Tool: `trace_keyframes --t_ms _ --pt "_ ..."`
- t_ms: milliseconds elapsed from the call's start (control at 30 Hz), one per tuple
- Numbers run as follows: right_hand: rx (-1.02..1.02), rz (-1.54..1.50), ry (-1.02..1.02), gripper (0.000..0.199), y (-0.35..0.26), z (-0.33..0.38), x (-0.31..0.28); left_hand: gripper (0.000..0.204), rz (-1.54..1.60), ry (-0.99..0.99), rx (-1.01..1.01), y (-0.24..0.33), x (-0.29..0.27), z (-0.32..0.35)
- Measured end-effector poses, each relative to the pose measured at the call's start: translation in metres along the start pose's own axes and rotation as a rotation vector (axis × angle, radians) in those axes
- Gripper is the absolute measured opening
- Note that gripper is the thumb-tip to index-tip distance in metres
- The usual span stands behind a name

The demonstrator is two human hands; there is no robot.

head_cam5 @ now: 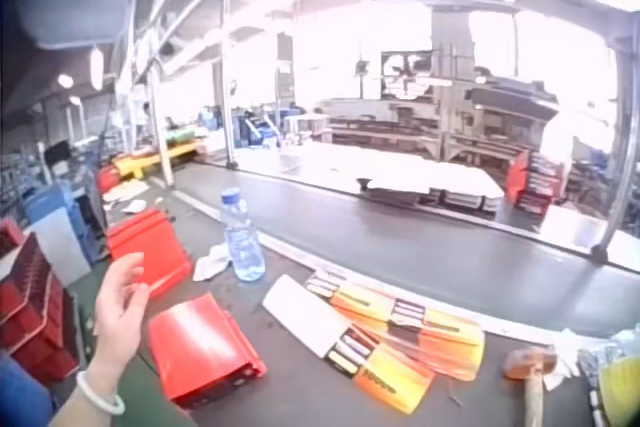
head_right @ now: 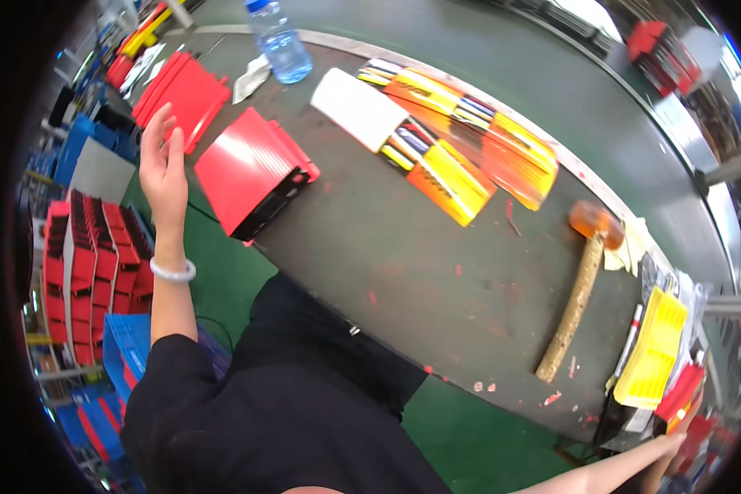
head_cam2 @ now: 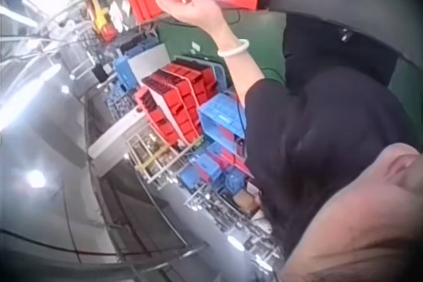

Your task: Apply adhesive labels and tap components during the assembly of power inverters on a production line.

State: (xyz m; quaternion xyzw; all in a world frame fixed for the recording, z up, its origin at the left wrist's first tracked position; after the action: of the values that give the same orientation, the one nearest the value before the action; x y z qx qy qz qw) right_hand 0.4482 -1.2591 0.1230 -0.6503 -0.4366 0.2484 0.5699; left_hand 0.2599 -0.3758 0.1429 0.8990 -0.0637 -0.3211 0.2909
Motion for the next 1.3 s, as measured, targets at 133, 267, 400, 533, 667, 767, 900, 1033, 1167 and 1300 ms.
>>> trace_keyframes --t_ms 133,267,400,533,667,767,900,1033,1167,1300 --pt "-0.287 0.234 0.122 0.032 -0.025 -0.071 -0.057 0.031 -0.001 -0.126 -0.168 -0.098 -0.03 -0.004" --pt "-0.213 0.578 -0.577 0.033 -0.017 0.144 0.24 0.037 0.075 -0.509 -0.289 -0.118 0.016 -0.012" --pt "-0.169 0.474 -1.477 0.021 0.01 0.343 0.412 0.038 0.216 -0.571 -0.3 -0.134 0.014 -0.007" --pt "0.11 0.181 -1.704 0.04 0.032 0.445 0.454 0.04 0.299 -0.738 -0.314 -0.14 0.022 0.0" --pt "0.244 0.096 -1.522 0.057 0.063 0.485 0.487 0.039 0.332 -0.728 -0.261 -0.113 0.032 0.005" --pt "0.156 0.218 -1.366 0.055 0.076 0.482 0.487 0.038 0.342 -0.758 -0.271 -0.093 0.036 0.026" --pt "0.074 0.439 -1.148 0.044 0.069 0.431 0.441 0.036 0.588 -0.823 -0.129 -0.033 0.059 0.065" --pt "0.321 0.376 -1.112 0.036 0.087 0.388 0.404 0.031 0.712 -0.889 -0.095 -0.003 0.073 0.088" --pt "-0.191 0.639 -0.947 0.028 0.061 0.312 0.422 0.026 0.548 -0.772 -0.076 -0.013 0.082 0.055" --pt "-0.556 0.992 -1.16 0.039 0.099 0.273 0.486 0.024 0.395 -0.846 0.214 -0.006 0.127 -0.005"
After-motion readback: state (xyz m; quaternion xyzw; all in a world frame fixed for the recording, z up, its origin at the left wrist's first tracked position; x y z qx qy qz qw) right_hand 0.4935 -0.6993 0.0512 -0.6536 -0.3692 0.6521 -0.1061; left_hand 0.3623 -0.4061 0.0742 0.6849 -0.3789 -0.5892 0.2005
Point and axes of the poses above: each hand's wrist, its own z-axis away from the middle knuckle, its own x-axis out of the palm, y = z × x, the point moved 6 cm from there along -z, towards the middle knuckle, and after that the axes turned 11 degrees about -y, right-handed, at the moved point
